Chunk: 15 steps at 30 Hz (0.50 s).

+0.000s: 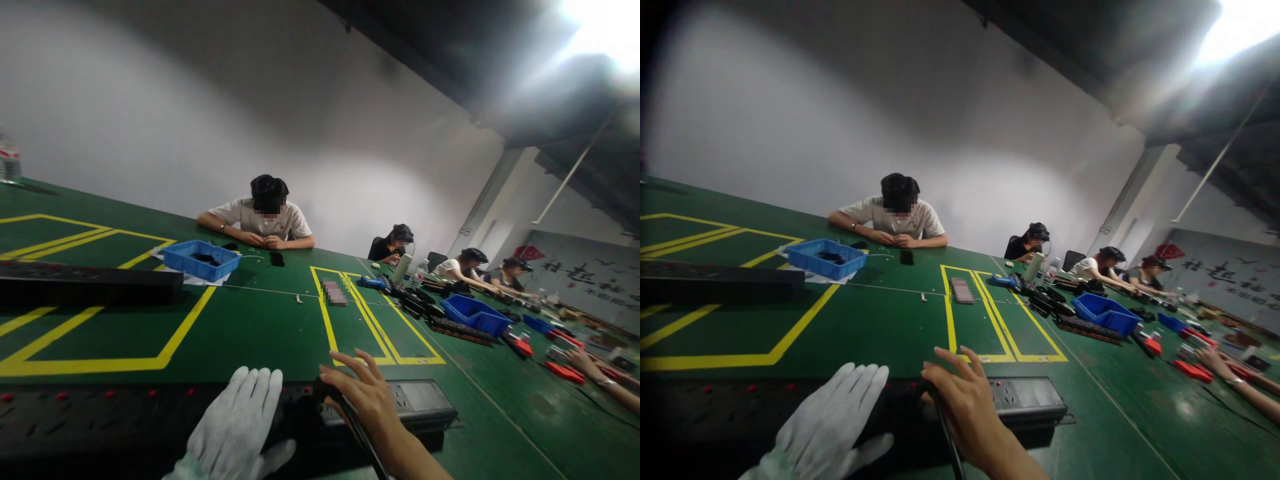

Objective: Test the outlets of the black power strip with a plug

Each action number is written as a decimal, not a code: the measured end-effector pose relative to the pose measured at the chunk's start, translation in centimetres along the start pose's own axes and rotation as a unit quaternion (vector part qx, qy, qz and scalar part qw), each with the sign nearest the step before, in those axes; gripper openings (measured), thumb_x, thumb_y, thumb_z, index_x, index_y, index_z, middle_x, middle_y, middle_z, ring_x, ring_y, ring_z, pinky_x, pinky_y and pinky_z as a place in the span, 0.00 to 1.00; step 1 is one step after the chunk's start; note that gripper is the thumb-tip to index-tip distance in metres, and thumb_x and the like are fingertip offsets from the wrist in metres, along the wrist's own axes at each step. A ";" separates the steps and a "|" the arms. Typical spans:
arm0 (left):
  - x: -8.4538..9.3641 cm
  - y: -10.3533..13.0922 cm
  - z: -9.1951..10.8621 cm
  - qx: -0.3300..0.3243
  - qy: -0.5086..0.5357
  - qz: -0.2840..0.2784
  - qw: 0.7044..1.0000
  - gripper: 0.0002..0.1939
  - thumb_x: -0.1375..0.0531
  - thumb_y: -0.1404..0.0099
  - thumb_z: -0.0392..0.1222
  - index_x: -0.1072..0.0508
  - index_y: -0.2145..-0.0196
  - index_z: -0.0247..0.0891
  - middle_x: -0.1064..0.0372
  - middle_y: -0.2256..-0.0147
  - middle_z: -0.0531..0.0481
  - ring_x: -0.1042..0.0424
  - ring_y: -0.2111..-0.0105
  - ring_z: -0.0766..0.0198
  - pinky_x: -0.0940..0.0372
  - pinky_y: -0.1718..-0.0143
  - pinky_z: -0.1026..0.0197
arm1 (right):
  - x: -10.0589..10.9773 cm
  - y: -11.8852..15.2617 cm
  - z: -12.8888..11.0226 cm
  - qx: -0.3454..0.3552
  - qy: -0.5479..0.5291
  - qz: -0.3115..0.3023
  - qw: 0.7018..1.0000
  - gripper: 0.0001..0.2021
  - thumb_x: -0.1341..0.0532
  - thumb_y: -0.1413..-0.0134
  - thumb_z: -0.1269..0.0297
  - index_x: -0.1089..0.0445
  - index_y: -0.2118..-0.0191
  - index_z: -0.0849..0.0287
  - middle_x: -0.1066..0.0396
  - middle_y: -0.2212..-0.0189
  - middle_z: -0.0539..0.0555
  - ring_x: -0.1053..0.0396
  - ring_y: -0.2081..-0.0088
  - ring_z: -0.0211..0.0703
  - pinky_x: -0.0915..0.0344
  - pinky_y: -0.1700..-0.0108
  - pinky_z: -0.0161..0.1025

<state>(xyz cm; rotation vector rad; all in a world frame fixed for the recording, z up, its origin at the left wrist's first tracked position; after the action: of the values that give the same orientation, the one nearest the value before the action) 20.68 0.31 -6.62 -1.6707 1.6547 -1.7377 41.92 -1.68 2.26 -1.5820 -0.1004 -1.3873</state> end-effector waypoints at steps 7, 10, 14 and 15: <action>-0.3 0.4 0.2 0.019 0.013 -0.011 1.000 0.32 0.46 0.35 0.58 0.33 0.45 0.27 0.31 0.50 0.32 0.31 0.50 0.45 0.41 0.45 0.43 | -0.6 -0.7 -0.1 -0.016 -0.013 -0.005 1.000 0.13 0.43 0.35 0.67 0.35 0.47 0.53 0.23 0.55 0.54 0.27 0.49 0.43 0.37 0.40 0.49; -0.5 0.6 0.0 0.013 0.005 -0.017 1.000 0.33 0.46 0.35 0.59 0.34 0.45 0.27 0.31 0.50 0.32 0.31 0.50 0.44 0.41 0.45 0.43 | -1.2 -0.5 -0.4 -0.028 -0.049 0.009 0.998 0.13 0.43 0.35 0.67 0.35 0.46 0.55 0.24 0.53 0.55 0.26 0.51 0.42 0.32 0.44 0.43; -0.4 0.5 0.0 0.005 -0.011 -0.003 1.000 0.33 0.45 0.36 0.59 0.33 0.46 0.26 0.30 0.51 0.32 0.30 0.51 0.44 0.40 0.46 0.43 | -1.7 0.5 -1.0 -0.029 -0.072 0.025 0.997 0.17 0.44 0.36 0.71 0.37 0.43 0.58 0.27 0.49 0.57 0.28 0.48 0.42 0.29 0.46 0.38; -0.4 0.4 0.0 -0.002 -0.013 0.000 1.000 0.33 0.44 0.36 0.59 0.33 0.46 0.26 0.30 0.51 0.32 0.30 0.51 0.44 0.40 0.46 0.43 | -1.8 0.8 -1.3 -0.025 -0.069 0.026 0.997 0.18 0.44 0.37 0.72 0.38 0.42 0.59 0.28 0.48 0.58 0.29 0.47 0.43 0.30 0.45 0.39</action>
<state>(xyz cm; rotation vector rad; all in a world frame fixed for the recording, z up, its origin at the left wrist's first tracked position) 20.56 0.46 -7.16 -1.6885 1.6482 -1.7075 40.90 -2.01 0.14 -1.7100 -0.1075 -1.2497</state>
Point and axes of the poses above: each hand's wrist, its own y-axis away from the middle knuckle, its own x-axis out of the back of the hand, z = x × y, the point moved 3 cm from there along -y, towards the middle knuckle
